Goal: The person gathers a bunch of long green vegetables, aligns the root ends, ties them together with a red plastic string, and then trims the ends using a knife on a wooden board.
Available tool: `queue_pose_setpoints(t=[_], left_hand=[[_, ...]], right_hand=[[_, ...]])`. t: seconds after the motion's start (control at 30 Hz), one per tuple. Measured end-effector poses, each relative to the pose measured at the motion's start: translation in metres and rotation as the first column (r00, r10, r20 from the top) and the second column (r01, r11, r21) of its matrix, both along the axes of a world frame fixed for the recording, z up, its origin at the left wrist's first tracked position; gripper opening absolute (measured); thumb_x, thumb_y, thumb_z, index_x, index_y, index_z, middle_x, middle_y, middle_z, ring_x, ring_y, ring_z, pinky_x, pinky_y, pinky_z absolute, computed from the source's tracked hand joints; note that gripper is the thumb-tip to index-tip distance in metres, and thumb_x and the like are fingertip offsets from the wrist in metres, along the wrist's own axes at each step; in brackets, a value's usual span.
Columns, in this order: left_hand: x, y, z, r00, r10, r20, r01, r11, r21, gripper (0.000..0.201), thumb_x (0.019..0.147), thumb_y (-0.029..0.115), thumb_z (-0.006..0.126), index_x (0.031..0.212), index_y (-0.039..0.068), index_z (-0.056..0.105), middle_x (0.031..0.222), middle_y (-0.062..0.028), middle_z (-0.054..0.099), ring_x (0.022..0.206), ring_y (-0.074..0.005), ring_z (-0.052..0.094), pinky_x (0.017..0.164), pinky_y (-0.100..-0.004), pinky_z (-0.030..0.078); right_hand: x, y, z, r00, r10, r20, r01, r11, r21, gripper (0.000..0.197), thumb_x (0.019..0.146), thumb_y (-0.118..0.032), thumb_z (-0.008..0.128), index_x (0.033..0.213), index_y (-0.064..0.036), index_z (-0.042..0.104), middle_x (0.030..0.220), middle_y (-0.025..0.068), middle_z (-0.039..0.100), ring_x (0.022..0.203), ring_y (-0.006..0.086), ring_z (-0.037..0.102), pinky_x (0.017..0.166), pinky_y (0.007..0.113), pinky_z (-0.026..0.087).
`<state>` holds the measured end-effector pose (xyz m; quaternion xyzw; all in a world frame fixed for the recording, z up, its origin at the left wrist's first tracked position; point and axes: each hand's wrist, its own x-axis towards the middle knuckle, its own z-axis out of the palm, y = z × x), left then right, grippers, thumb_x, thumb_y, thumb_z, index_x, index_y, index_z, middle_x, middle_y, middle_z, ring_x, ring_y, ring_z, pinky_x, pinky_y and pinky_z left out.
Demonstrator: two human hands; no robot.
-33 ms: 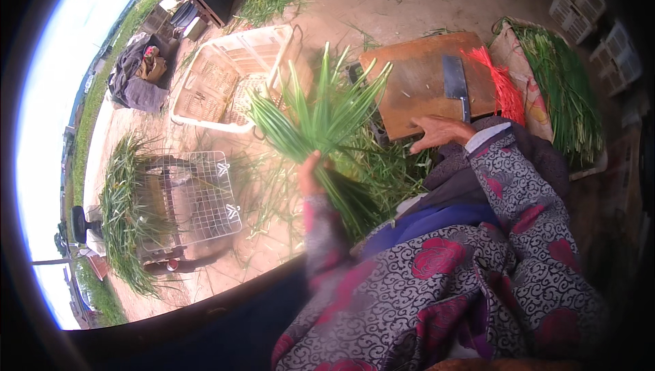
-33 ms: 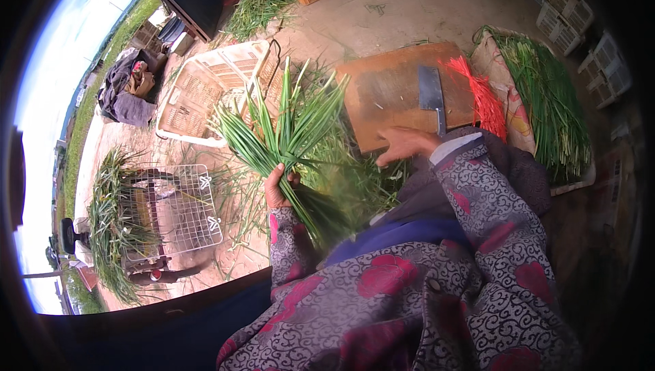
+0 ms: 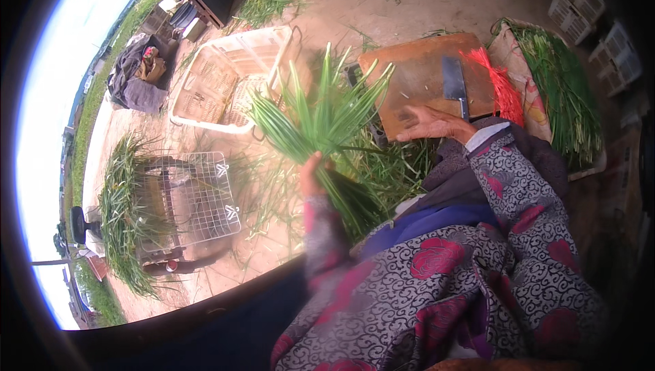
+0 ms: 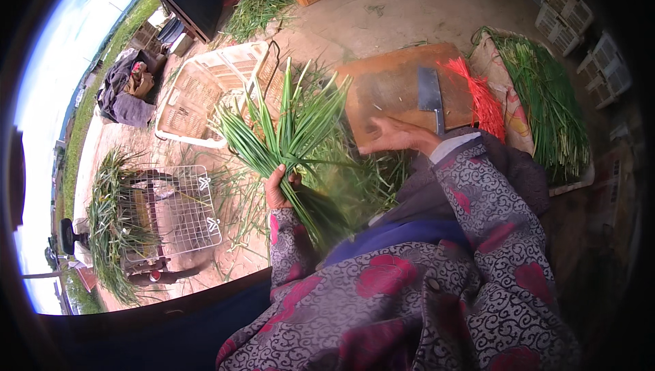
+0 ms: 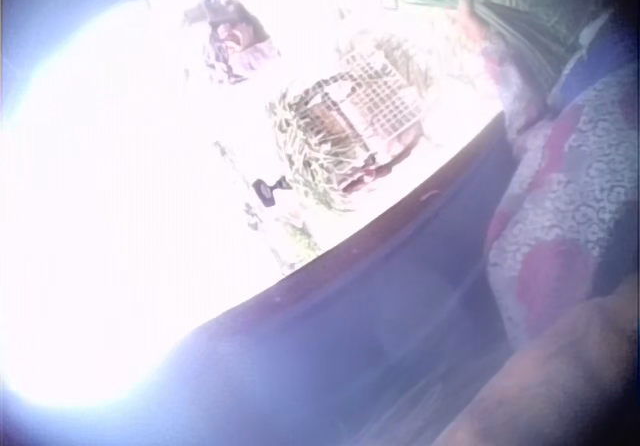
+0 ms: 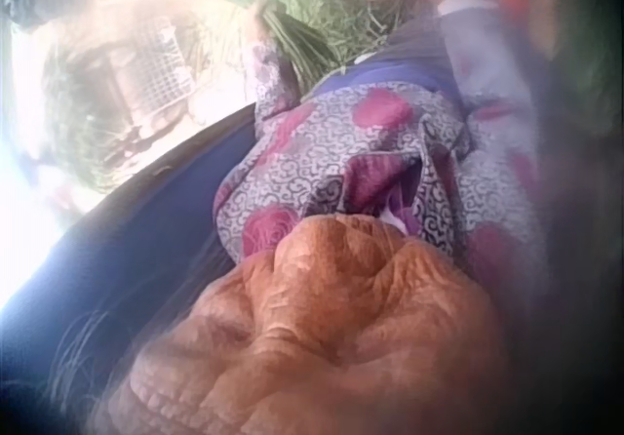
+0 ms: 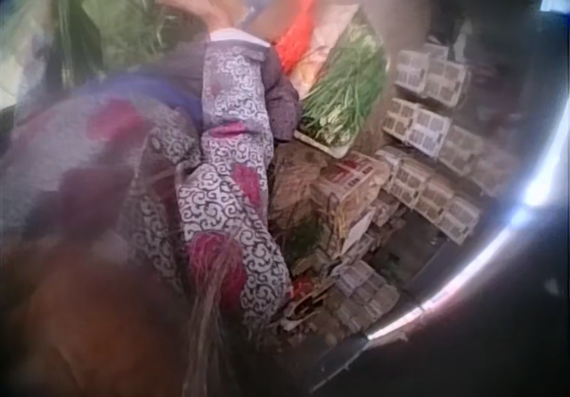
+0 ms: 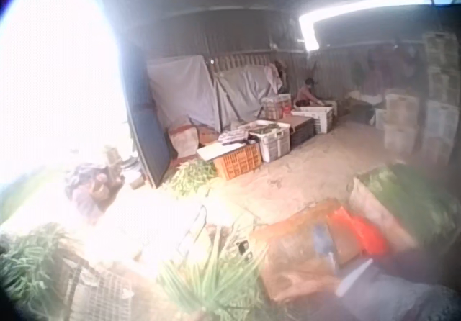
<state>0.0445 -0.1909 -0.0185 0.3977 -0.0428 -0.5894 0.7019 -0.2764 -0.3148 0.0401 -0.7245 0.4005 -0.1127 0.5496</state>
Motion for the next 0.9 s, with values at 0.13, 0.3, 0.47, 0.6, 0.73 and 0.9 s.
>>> queue_pose_setpoints(t=[0.13, 0.3, 0.47, 0.6, 0.73, 0.9], left_hand=[[-0.013, 0.000, -0.011, 0.990, -0.108, 0.093, 0.119, 0.985, -0.126, 0.023, 0.088, 0.008, 0.068, 0.106, -0.004, 0.060, 0.084, -0.0095, 0.066, 0.058, -0.0167, 0.057, 0.052, -0.0287, 0.046], [-0.046, 0.001, 0.004, 0.942, -0.267, 0.201, 0.276, 0.961, -0.019, 0.034, 0.083, 0.002, 0.070, 0.115, -0.005, 0.061, 0.093, -0.0131, 0.071, 0.070, -0.0218, 0.068, 0.061, -0.0295, 0.058], [-0.034, 0.000, -0.017, 0.963, -0.243, 0.116, 0.239, 0.970, 0.051, 0.036, 0.084, 0.005, 0.069, 0.117, -0.005, 0.060, 0.101, -0.0163, 0.072, 0.076, -0.0235, 0.071, 0.068, -0.0326, 0.061], [-0.011, -0.012, -0.044, 0.972, -0.135, 0.193, 0.127, 0.991, 0.053, 0.029, 0.085, 0.008, 0.069, 0.111, -0.003, 0.059, 0.103, -0.0177, 0.072, 0.075, -0.0233, 0.071, 0.059, -0.0310, 0.059], [0.010, 0.011, -0.034, 0.926, -0.111, 0.360, 0.092, 0.993, 0.068, 0.030, 0.084, 0.009, 0.070, 0.110, -0.003, 0.061, 0.089, -0.0099, 0.068, 0.074, -0.0217, 0.070, 0.052, -0.0293, 0.054], [-0.014, 0.004, -0.023, 0.897, -0.186, 0.401, 0.161, 0.982, 0.096, 0.031, 0.080, 0.008, 0.071, 0.108, -0.002, 0.063, 0.088, -0.0095, 0.069, 0.069, -0.0216, 0.070, 0.054, -0.0278, 0.053]], right_hand=[[0.058, -0.016, 0.060, 0.718, -0.353, 0.600, 0.081, 0.898, 0.432, 0.063, 0.092, -0.033, 0.074, 0.142, -0.0044, 0.049, 0.130, 0.0057, 0.061, 0.112, 0.0162, 0.060, 0.092, 0.037, 0.050], [0.073, -0.054, 0.058, 0.717, -0.425, 0.552, 0.362, 0.904, 0.226, 0.034, 0.094, -0.022, 0.072, 0.122, -0.0042, 0.066, 0.108, 0.0017, 0.070, 0.089, 0.0098, 0.063, 0.074, 0.026, 0.052], [0.065, -0.054, 0.074, 0.767, -0.285, 0.576, 0.100, 0.938, 0.332, 0.032, 0.096, -0.030, 0.066, 0.115, -0.0041, 0.065, 0.096, 0.0037, 0.070, 0.083, 0.0087, 0.067, 0.067, 0.025, 0.053], [0.032, -0.076, 0.027, 0.932, -0.281, 0.227, 0.343, 0.886, -0.312, 0.031, 0.097, -0.025, 0.061, 0.115, 0.0003, 0.062, 0.093, 0.0078, 0.071, 0.080, 0.0202, 0.069, 0.068, 0.037, 0.054], [0.054, -0.046, -0.017, 0.983, -0.179, 0.036, 0.164, 0.779, -0.605, 0.032, 0.100, -0.024, 0.056, 0.113, 0.0038, 0.064, 0.095, 0.0212, 0.072, 0.084, 0.0295, 0.070, 0.075, 0.042, 0.051], [0.050, -0.039, -0.011, 0.997, -0.078, 0.021, 0.081, 0.970, -0.228, 0.041, 0.102, -0.029, 0.052, 0.118, 0.0073, 0.058, 0.100, 0.0266, 0.068, 0.091, 0.0373, 0.068, 0.081, 0.046, 0.049]])
